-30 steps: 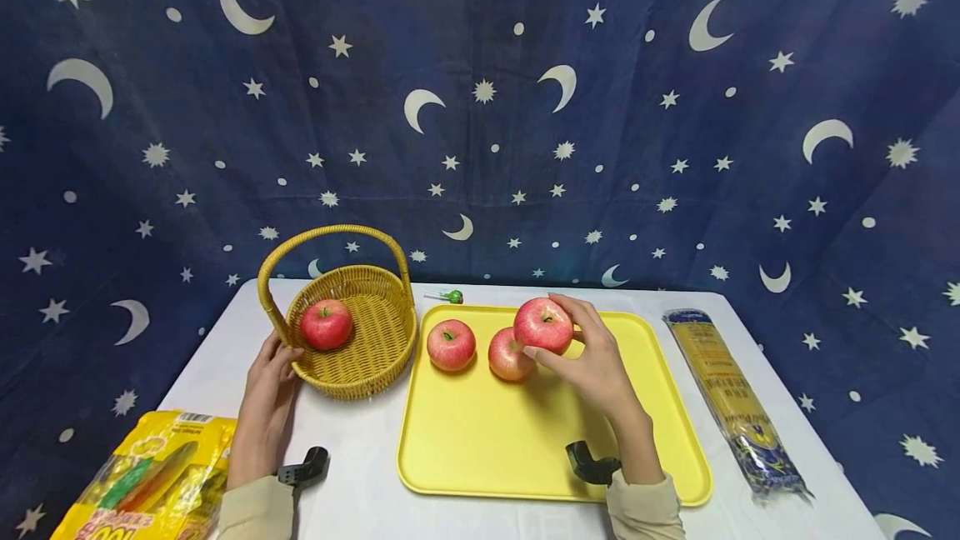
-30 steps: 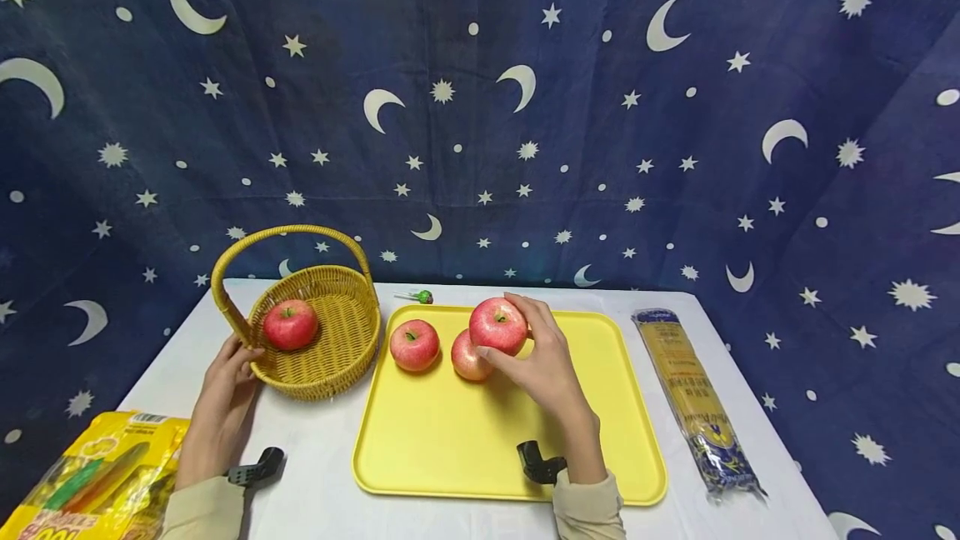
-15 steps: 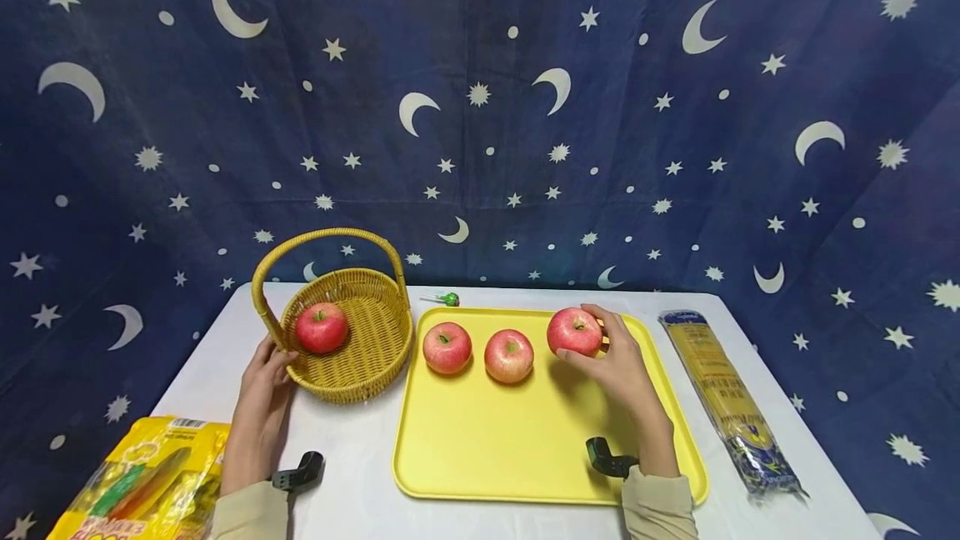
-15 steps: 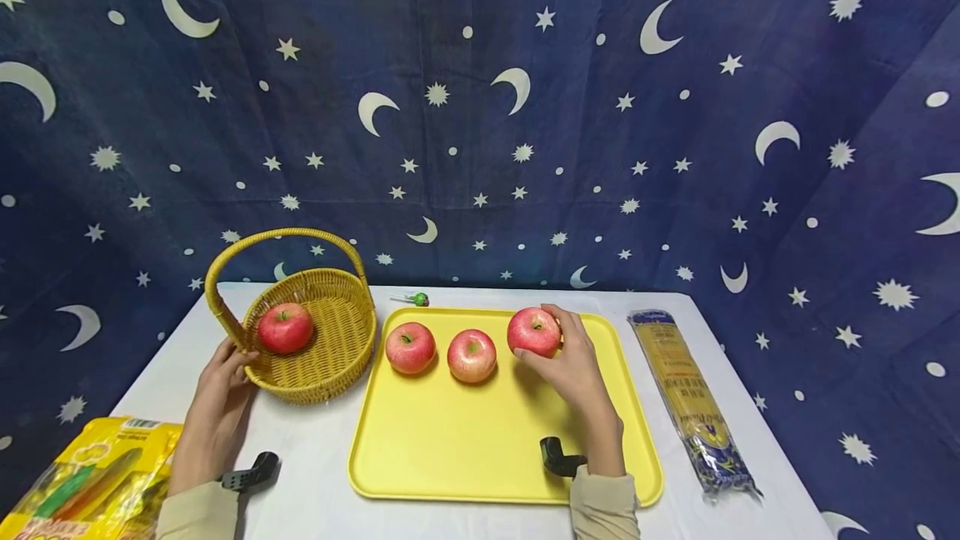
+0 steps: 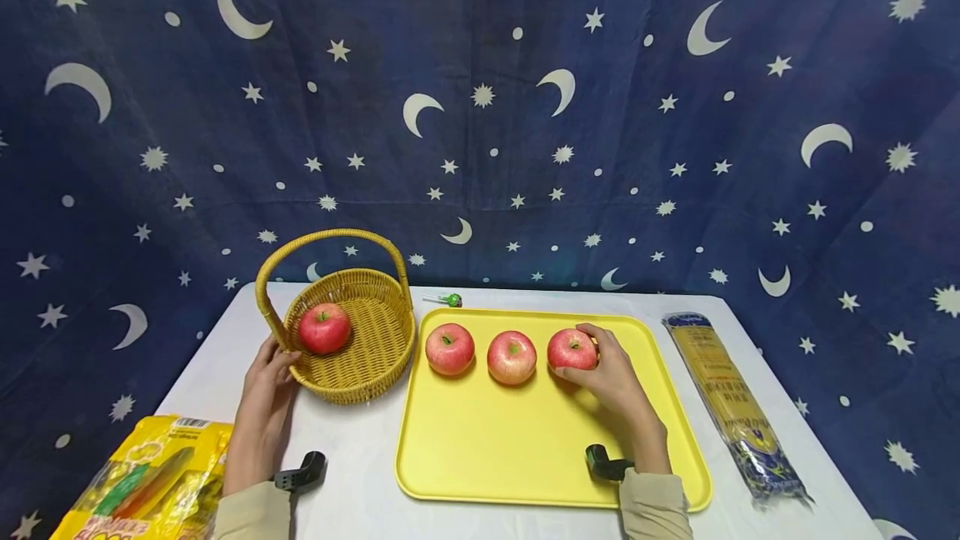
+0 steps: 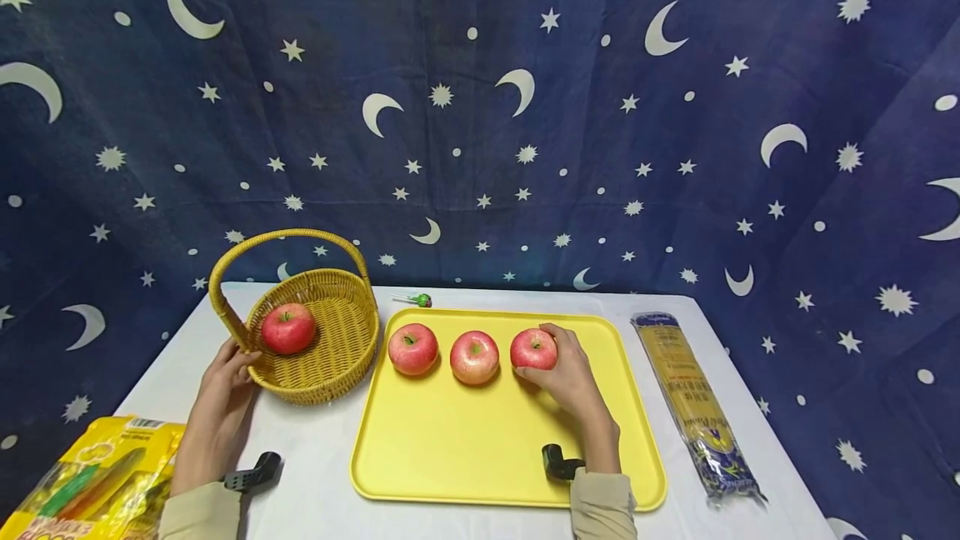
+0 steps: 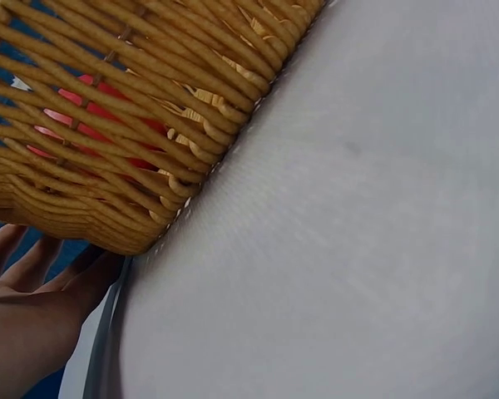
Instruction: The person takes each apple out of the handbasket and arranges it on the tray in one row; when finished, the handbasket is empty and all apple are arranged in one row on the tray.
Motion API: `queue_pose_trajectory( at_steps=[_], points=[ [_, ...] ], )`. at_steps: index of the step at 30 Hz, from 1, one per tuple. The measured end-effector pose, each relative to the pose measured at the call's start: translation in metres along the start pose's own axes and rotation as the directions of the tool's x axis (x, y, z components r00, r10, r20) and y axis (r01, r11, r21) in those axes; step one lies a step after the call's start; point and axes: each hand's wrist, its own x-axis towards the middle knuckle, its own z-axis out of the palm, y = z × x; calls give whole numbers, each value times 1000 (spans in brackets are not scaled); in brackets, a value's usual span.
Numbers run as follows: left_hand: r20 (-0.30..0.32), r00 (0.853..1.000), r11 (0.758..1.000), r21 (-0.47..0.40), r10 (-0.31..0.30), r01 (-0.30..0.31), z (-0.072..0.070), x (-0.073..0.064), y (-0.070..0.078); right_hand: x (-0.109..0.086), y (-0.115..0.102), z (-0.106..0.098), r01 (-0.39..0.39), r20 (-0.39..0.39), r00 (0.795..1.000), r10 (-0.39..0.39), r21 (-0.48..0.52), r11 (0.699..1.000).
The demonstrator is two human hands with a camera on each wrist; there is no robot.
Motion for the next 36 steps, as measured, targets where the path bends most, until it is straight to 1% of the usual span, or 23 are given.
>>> queue_pose_trajectory(
  at_steps=[4,11,18,23,28,31,34,36],
  points=[
    [-7,1000,1000,11,-7,7,0,0,1,2,3,4,-10,7,1000,10,0,1000],
    [-11,1000,1000,15,-1,2,0,0,2,3,4,5,-18,18,1000,18,-2,1000],
    [-15,1000,1000,10,7,-7,-2,0,1,2,2,4,-16,47,999,16,3,1000],
    [-23,1000,1000,0,-8,8,-2,0,1,1,0,1,-16,54,998,16,3,1000],
    [-8,1000,999,-36,-9,8,1,1,2,0,0,-6,-13,22,1000,12,33,999],
    [-6,1000,999,-47,-3,3,1,2,2,-2,-1,-10,7,-10,1000,-6,39,999],
    [-5,1000,999,-47,3,-3,1,3,1,-3,-5,-12,47,-83,995,-46,20,999],
    [-1,1000,999,-40,4,-4,1,3,0,-3,-8,-11,77,-142,987,-75,9,997]
  ],
)
